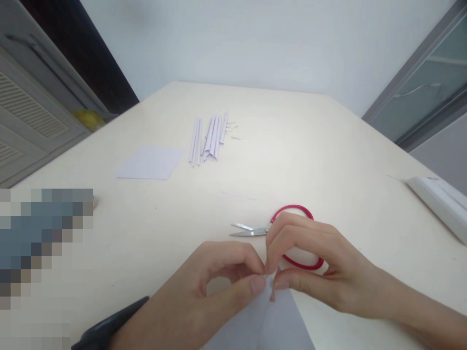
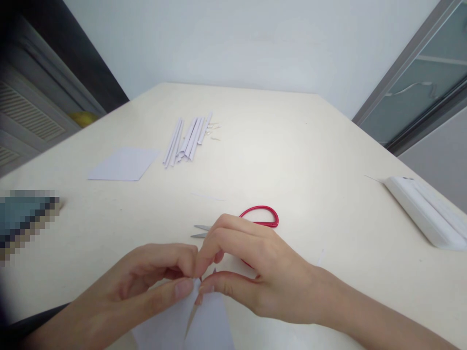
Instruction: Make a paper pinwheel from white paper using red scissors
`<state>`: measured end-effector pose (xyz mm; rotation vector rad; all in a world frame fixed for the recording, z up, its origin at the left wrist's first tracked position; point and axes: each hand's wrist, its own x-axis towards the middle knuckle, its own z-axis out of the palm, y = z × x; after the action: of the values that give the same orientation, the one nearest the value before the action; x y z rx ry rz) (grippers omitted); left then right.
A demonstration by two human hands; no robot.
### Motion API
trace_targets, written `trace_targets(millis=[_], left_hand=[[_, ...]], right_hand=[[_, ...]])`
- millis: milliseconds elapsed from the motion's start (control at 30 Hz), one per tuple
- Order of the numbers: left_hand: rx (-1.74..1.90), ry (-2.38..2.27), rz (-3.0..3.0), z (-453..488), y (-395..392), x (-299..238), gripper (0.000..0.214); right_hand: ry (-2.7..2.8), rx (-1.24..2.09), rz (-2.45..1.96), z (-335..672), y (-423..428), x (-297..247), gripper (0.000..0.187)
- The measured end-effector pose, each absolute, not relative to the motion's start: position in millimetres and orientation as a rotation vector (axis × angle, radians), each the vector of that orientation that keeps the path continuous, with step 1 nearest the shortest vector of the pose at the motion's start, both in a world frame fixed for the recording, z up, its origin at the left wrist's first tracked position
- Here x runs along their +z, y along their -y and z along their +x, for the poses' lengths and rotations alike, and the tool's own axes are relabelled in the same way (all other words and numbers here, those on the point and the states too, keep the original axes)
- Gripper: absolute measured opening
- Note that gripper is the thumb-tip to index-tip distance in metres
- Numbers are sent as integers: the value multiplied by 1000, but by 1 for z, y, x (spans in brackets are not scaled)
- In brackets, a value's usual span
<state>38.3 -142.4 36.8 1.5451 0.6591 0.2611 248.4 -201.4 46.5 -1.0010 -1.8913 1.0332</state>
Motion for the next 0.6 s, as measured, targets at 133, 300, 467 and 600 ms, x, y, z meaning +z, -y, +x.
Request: trace_targets(millis=[133,300,467,600], left_hand=[[279,-679,1591,38,143,35,21],[296,-789,1788,37,148,39,21],[292,-785,1869,38,151,41,23],[277,-807,1895,38,152,40,24]], right_hand=[[1871,1032,-997,248,202,46,4],[1833,1017,-1085,247,203,47,6],[1802,1119,-1227,245,204,49,9],[1769,1211,-1262,245,202,50,12]])
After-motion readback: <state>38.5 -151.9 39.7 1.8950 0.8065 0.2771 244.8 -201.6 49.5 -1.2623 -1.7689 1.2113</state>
